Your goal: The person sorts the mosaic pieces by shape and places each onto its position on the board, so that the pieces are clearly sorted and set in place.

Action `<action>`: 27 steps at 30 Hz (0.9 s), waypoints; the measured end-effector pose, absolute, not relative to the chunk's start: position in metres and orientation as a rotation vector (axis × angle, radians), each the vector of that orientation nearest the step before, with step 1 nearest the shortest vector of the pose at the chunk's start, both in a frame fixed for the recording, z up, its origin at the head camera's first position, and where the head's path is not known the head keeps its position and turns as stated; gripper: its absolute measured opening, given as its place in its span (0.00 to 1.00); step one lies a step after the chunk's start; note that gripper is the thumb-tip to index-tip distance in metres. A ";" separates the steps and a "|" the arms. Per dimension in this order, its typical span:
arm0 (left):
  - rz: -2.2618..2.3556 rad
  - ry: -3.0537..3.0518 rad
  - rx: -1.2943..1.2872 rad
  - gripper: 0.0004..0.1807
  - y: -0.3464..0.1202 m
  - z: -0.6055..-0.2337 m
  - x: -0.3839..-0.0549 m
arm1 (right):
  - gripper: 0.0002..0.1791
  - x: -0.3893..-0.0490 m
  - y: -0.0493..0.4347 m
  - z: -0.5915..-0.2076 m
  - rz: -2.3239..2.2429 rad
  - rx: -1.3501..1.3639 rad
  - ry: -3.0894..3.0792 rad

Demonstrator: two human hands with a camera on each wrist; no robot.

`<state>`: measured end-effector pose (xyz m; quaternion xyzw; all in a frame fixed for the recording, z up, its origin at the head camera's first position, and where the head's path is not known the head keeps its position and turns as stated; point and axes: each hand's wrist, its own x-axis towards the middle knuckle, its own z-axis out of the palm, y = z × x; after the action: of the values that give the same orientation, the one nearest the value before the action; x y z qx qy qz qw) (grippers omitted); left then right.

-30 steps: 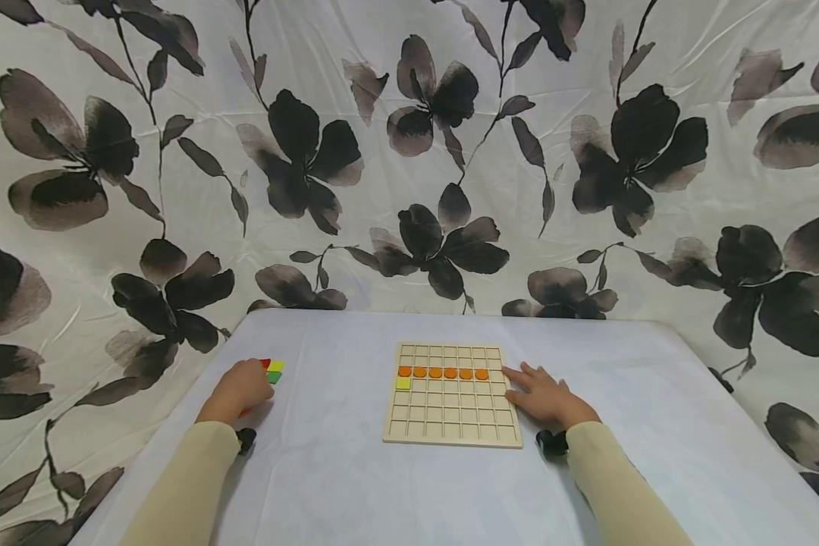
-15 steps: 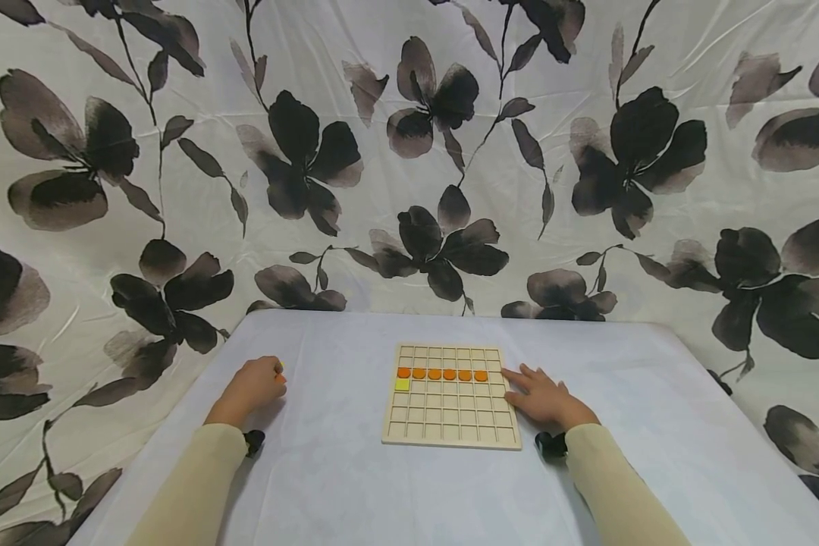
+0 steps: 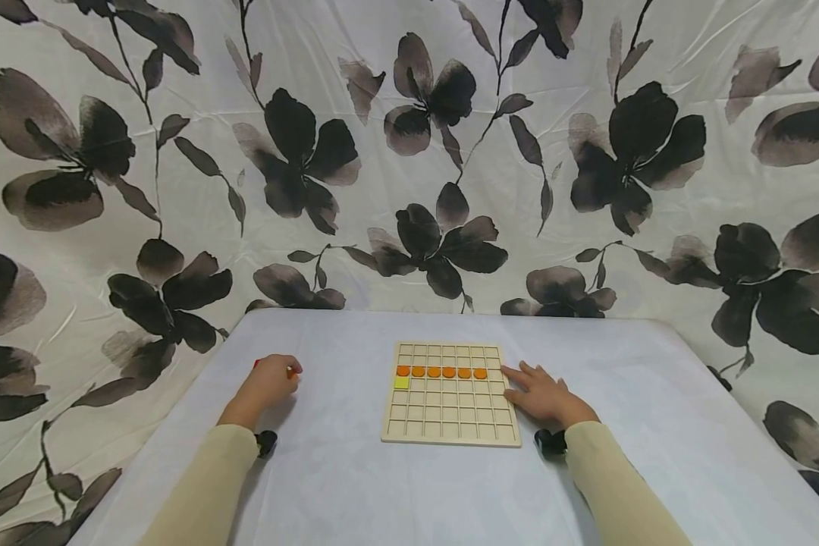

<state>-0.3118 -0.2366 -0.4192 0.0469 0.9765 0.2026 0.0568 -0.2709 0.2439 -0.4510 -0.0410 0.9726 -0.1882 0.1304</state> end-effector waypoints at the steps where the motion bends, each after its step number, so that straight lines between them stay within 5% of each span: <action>1: 0.624 2.955 0.132 0.12 -0.235 -0.419 -0.311 | 0.32 -0.271 0.244 -0.451 -0.547 -0.122 2.826; 16: 0.626 2.939 0.194 0.10 -0.215 -0.416 -0.312 | 0.31 -0.270 0.244 -0.450 -0.556 -0.134 2.830; 27: 0.559 2.946 0.201 0.18 -0.193 -0.419 -0.314 | 0.31 -0.271 0.244 -0.452 -0.553 -0.131 2.832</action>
<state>-0.3142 -0.1933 -0.4189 0.0669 0.9780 0.1857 0.0678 -0.2707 0.2439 -0.4518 -0.0451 0.9726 -0.1900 0.1261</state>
